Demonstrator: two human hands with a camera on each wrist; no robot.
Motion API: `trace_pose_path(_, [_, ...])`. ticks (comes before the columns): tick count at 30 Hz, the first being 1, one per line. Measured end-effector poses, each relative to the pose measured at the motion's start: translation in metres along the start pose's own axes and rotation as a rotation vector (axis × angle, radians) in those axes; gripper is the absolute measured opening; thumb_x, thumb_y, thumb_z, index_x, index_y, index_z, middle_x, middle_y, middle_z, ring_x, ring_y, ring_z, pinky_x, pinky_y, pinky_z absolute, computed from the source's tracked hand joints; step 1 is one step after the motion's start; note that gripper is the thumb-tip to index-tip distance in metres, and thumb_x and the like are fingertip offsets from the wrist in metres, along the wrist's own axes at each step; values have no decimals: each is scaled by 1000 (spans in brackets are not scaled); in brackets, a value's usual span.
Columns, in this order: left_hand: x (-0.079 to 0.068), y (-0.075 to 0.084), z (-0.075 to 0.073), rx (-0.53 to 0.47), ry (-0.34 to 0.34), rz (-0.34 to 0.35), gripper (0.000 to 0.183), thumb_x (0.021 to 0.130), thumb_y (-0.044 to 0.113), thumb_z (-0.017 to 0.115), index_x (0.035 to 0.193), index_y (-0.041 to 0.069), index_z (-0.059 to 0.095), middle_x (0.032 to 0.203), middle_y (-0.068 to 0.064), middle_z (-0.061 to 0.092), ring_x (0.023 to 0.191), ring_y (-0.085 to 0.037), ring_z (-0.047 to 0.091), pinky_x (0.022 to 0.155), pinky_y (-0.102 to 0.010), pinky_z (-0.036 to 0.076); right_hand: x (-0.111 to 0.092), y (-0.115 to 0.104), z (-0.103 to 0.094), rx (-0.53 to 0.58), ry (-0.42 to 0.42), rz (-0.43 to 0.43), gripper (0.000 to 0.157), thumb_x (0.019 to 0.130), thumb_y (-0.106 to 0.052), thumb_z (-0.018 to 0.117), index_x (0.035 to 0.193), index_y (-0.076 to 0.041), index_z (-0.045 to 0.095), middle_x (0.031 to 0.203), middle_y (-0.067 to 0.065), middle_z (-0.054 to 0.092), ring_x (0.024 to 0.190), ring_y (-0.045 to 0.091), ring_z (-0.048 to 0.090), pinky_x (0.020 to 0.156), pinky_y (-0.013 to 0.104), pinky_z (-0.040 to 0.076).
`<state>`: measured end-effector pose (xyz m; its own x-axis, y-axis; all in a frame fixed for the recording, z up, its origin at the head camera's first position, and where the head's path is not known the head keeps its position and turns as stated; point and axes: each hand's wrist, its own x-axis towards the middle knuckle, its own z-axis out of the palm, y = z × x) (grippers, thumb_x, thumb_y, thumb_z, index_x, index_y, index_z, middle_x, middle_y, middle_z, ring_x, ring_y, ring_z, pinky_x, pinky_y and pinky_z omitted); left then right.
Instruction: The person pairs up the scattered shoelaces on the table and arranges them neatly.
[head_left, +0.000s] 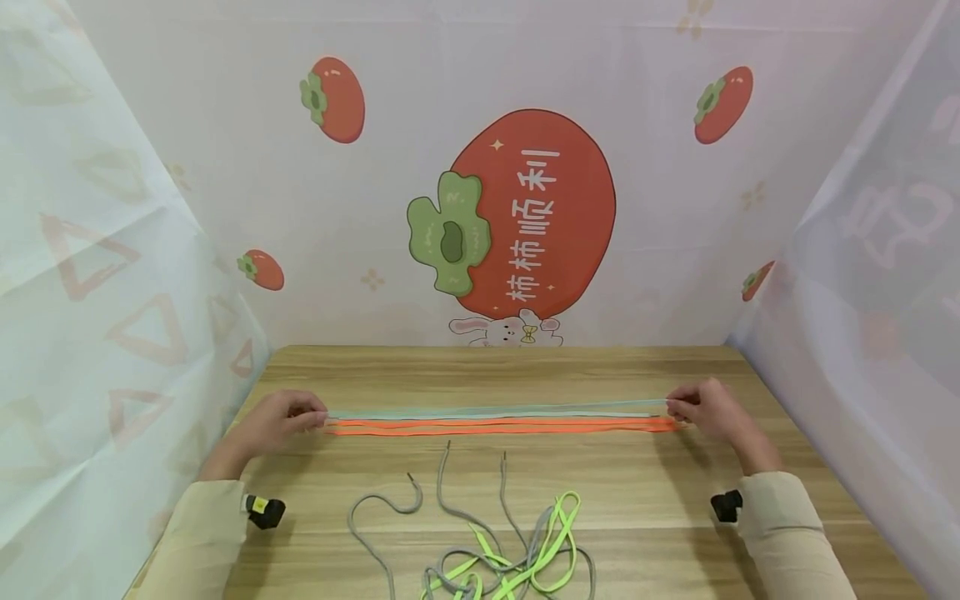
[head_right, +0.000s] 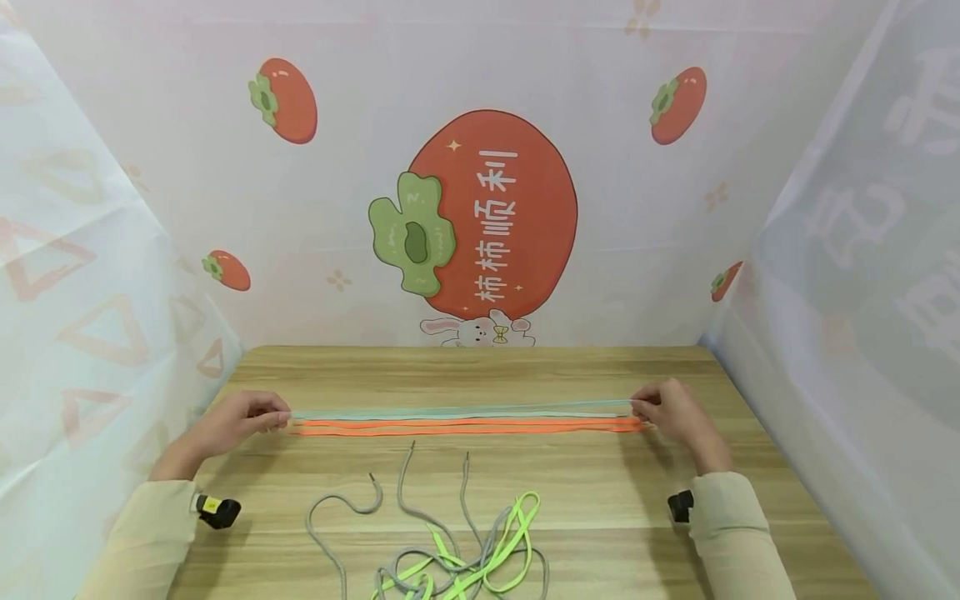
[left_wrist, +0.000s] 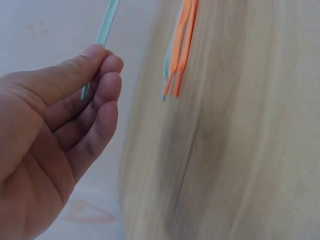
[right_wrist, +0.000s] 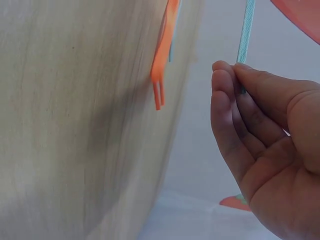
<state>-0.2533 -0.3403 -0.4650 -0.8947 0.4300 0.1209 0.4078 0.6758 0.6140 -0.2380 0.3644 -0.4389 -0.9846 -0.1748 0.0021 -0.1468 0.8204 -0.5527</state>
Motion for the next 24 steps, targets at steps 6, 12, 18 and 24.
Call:
trace_pose_path(6, [10,-10,2,27,19,-50,14,94,28,63,92,16,71,82,0,69,70,-5,57,64,-22,48,7,7,3,-36,23,16,16,95,-13,61,97,-1,72,78,8,72,72,20,65,64,27,48])
trace_pose_path(12, [21,-12,9,36,48,-110,12,91,28,68,88,17,72,80,2,69,70,-7,59,64,-23,48,16,10,9,-18,19,32,17,95,-13,60,92,-1,72,74,8,70,66,18,61,62,28,46])
trace_pose_path(18, [27,-9,16,45,37,-217,12,89,30,70,85,19,71,81,2,69,74,-13,60,66,-26,49,24,12,15,-43,36,72,18,93,-16,62,92,-1,73,78,8,70,64,14,60,59,30,49])
trace_pose_path(24, [33,-11,18,101,54,-193,11,87,25,73,81,17,71,77,1,68,72,-10,59,66,-24,47,27,12,19,-83,68,79,17,91,-18,65,86,-4,73,75,5,70,62,12,58,58,30,48])
